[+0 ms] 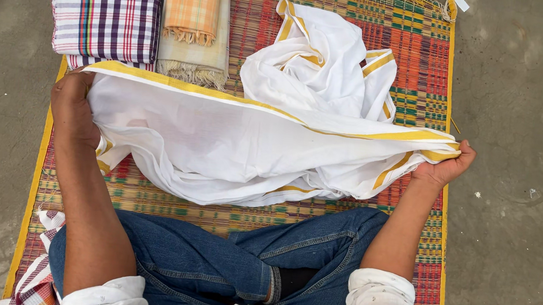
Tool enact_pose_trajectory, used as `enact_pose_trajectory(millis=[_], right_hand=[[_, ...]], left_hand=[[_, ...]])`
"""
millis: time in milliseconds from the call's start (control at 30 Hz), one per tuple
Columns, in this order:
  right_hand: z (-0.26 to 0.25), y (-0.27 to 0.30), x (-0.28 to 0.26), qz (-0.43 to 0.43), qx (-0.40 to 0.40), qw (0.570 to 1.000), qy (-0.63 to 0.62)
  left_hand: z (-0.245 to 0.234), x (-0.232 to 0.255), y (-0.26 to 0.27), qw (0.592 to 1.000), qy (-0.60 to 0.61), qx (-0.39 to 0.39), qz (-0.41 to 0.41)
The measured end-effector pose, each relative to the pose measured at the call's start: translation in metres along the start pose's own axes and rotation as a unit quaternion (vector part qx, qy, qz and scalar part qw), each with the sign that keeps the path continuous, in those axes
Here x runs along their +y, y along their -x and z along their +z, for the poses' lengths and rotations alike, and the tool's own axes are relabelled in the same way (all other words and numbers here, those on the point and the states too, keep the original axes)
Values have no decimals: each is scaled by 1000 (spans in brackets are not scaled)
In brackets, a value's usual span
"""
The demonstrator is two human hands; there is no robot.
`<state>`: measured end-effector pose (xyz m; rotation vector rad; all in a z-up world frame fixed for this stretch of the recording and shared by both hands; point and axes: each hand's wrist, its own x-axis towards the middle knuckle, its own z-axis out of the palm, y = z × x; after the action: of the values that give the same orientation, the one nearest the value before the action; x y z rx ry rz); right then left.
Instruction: The person sits on a woven mat and folds a striped textile into a compact rectangle, then places it on a stack of other folded textiles. They then unfold a white textile with yellow borders and begin folding it.
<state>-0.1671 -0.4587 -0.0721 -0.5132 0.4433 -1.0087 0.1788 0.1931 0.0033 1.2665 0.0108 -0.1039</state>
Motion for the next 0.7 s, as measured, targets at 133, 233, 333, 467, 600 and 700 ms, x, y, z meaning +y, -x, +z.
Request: enact_pose_trajectory(millis=[133,233,333,467,600,700], right_hand=[[-3,0,2,-19,51,998,13],[-4,-1,4,-35,82,995,37],[-7,-4,4,-31,47,998,42],[-10,-5,0,-3,6,999,34],[4,0,9,84,-4,996,27],[23,9,18,59,2,995,80]], left_hand=[[1,1,-1,994,-27,90,51],[-3,-5,-3,982,-77,152,83],[-11,-4,-6,988,-4,134,79],[-11,0,-7,984,156,69,-39],[6,-1,-5,975,189,86,-83],[24,-10,-5,986,126,86,-74]])
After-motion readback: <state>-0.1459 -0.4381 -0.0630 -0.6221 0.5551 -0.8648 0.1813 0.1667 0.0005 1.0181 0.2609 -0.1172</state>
